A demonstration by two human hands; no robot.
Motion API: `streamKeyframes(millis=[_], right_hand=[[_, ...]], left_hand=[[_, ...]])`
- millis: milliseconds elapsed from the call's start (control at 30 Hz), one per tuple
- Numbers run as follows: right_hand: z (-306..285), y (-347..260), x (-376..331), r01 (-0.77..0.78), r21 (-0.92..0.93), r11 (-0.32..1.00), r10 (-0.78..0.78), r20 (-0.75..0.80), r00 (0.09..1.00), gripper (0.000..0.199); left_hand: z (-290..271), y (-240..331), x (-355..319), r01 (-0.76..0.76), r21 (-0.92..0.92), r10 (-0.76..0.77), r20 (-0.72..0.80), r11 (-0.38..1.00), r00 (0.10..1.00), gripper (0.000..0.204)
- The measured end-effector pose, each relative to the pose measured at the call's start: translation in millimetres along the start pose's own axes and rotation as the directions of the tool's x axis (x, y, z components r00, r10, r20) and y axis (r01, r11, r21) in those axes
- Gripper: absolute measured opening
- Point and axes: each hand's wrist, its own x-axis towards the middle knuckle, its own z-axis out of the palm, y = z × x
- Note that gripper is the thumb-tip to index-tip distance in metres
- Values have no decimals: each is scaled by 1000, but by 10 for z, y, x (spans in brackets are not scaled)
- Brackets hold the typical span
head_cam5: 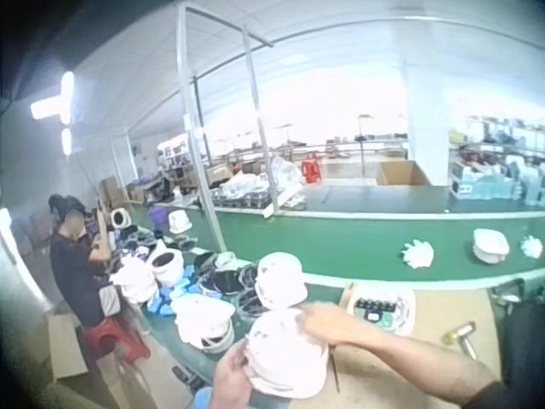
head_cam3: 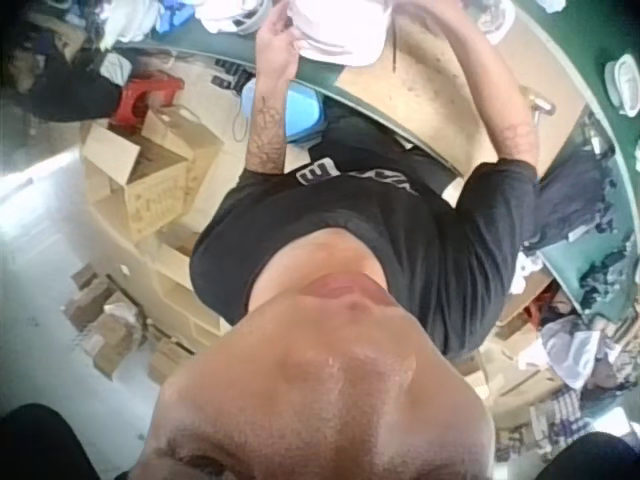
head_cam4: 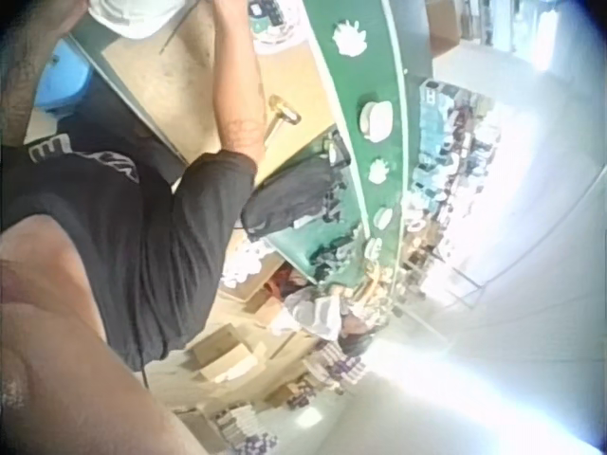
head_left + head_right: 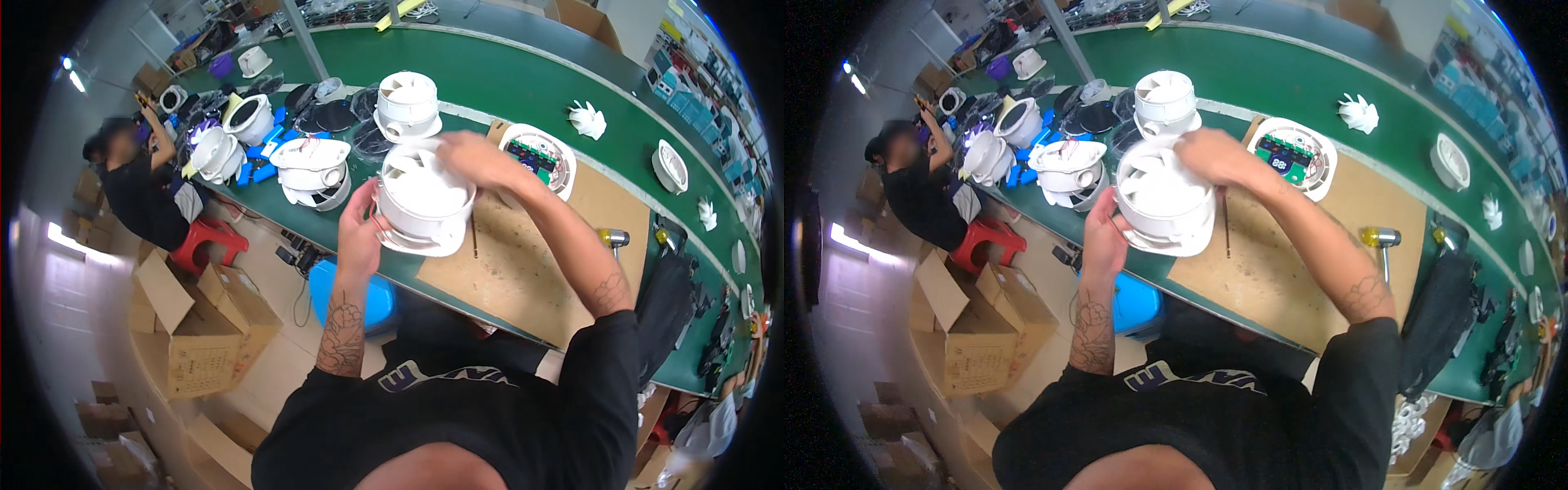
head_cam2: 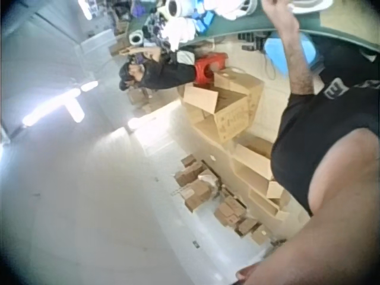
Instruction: Assembling plastic fan components including blades, housings, and circuit boards on a production line.
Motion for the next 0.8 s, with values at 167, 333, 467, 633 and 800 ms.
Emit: streamKeyframes(millis=[167, 333, 467, 633, 800], right_hand=[[115, 260, -454, 51, 261, 964, -47, -21, 999, 44], [310, 926, -1030, 118, 409, 905, 27, -332, 943, 41], [486, 1386, -1411, 142, 527, 838, 150, -473, 868, 42], [599, 1894, -1733, 294, 177, 939, -95, -690, 718, 50], [605, 2329, -1933, 210, -200, 957, -289, -705, 648, 63]], left_hand=[[193, 114, -286, 99, -97, -90, 99, 990, 991, 74], [427, 38, -264, 414, -278, -208, 554, 867, 806, 67], [859, -199, -203, 338, -56, -283, 430, 939, 857, 56], [1425, -357, -210, 90, 160, -170, 605, 983, 778, 62], [1730, -507, -524, -582, 355, 102, 786, 732, 609, 66]])
